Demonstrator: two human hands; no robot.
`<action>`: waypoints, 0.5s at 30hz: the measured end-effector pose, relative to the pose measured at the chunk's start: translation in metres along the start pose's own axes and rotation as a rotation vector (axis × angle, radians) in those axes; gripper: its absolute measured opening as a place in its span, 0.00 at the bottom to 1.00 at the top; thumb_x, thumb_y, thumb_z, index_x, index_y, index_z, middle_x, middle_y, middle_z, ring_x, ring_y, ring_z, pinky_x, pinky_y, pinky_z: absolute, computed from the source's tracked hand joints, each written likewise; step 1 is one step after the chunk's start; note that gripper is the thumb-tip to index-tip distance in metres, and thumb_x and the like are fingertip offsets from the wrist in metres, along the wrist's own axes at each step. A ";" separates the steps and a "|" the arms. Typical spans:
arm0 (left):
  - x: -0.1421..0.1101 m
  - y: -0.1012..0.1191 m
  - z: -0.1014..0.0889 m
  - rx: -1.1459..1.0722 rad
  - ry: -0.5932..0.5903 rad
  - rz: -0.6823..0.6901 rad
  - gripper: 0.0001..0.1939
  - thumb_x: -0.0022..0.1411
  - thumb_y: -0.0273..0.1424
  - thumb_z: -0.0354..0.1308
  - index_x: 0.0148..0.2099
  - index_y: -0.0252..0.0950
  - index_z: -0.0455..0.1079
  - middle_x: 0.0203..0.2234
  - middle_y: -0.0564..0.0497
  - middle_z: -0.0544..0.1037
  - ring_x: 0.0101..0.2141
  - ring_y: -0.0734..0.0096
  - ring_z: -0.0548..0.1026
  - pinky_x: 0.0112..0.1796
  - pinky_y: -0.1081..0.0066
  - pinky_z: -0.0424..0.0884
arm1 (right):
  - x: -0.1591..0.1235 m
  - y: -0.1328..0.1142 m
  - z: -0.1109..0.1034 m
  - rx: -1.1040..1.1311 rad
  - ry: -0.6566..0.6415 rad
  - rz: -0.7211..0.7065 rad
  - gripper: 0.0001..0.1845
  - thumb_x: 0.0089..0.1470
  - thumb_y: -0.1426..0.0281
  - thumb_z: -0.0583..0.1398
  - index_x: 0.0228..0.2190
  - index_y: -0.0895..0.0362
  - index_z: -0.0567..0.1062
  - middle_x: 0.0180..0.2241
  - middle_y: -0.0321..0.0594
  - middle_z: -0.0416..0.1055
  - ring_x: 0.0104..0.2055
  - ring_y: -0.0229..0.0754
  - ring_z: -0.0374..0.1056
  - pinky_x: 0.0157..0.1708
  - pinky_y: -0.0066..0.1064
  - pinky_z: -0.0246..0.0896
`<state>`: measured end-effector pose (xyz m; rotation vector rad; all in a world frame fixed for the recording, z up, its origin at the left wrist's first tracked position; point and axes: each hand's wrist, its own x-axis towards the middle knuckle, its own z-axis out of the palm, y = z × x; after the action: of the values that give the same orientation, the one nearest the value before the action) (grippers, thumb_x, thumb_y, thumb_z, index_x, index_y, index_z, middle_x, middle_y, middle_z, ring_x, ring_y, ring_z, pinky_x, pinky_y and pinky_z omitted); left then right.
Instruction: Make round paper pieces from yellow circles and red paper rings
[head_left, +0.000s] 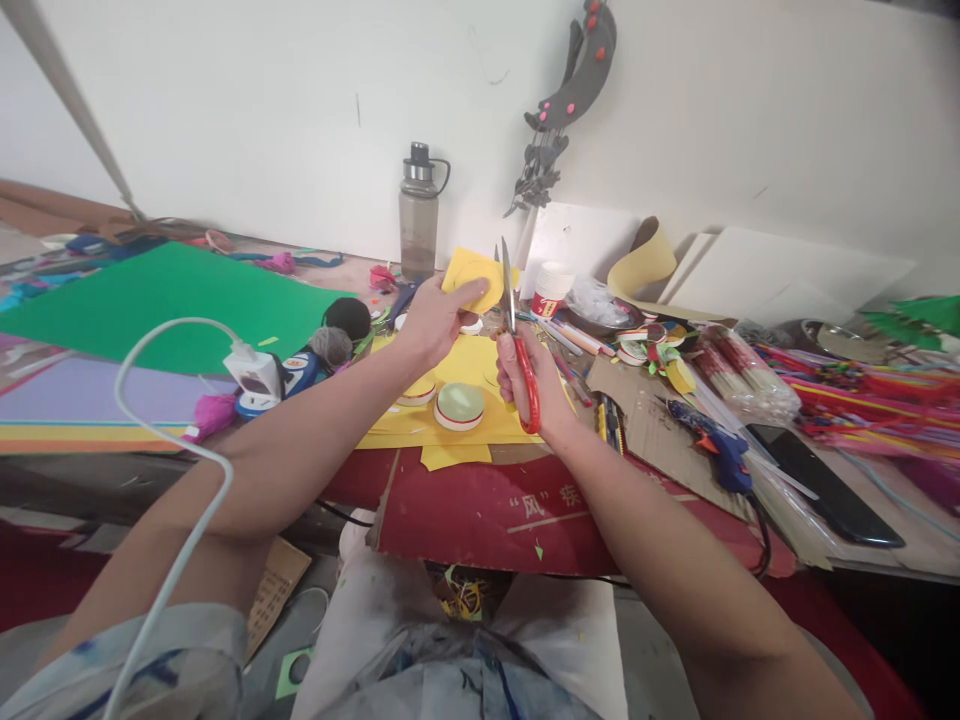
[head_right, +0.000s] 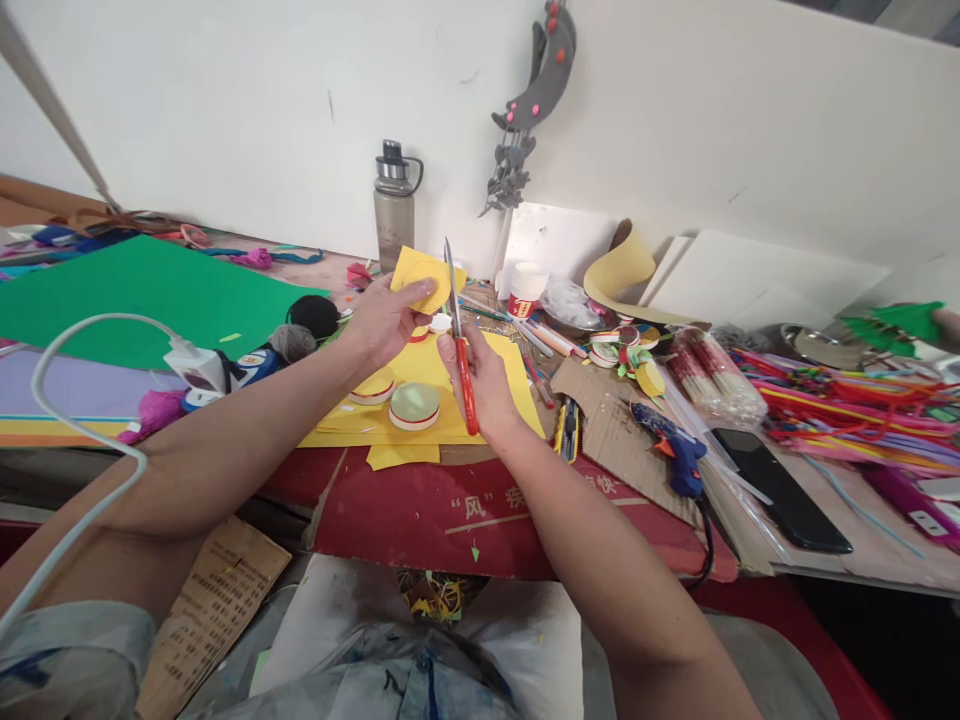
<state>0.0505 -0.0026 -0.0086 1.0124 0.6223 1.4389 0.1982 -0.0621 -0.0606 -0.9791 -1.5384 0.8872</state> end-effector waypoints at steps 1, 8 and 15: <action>-0.001 0.000 0.000 0.009 -0.004 -0.006 0.20 0.44 0.29 0.78 0.37 0.35 0.73 0.31 0.52 0.81 0.29 0.76 0.75 0.29 0.73 0.63 | 0.000 0.000 0.000 0.011 -0.003 -0.006 0.29 0.60 0.38 0.63 0.36 0.49 0.64 0.26 0.30 0.56 0.27 0.38 0.55 0.25 0.31 0.54; 0.002 -0.003 -0.003 0.026 -0.043 -0.011 0.19 0.44 0.29 0.78 0.36 0.34 0.74 0.30 0.50 0.80 0.29 0.75 0.74 0.29 0.72 0.62 | 0.003 0.003 -0.002 0.024 0.003 -0.029 0.27 0.60 0.41 0.64 0.36 0.49 0.64 0.28 0.30 0.56 0.27 0.38 0.54 0.26 0.31 0.55; 0.004 -0.004 -0.006 0.024 -0.059 -0.013 0.22 0.42 0.32 0.80 0.37 0.34 0.75 0.30 0.51 0.82 0.28 0.77 0.75 0.27 0.74 0.62 | 0.002 0.002 -0.003 -0.036 0.018 0.000 0.28 0.61 0.38 0.62 0.38 0.49 0.68 0.27 0.31 0.54 0.25 0.38 0.53 0.22 0.31 0.52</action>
<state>0.0477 0.0032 -0.0136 1.0637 0.6037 1.3880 0.2012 -0.0599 -0.0611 -1.0102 -1.5438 0.8518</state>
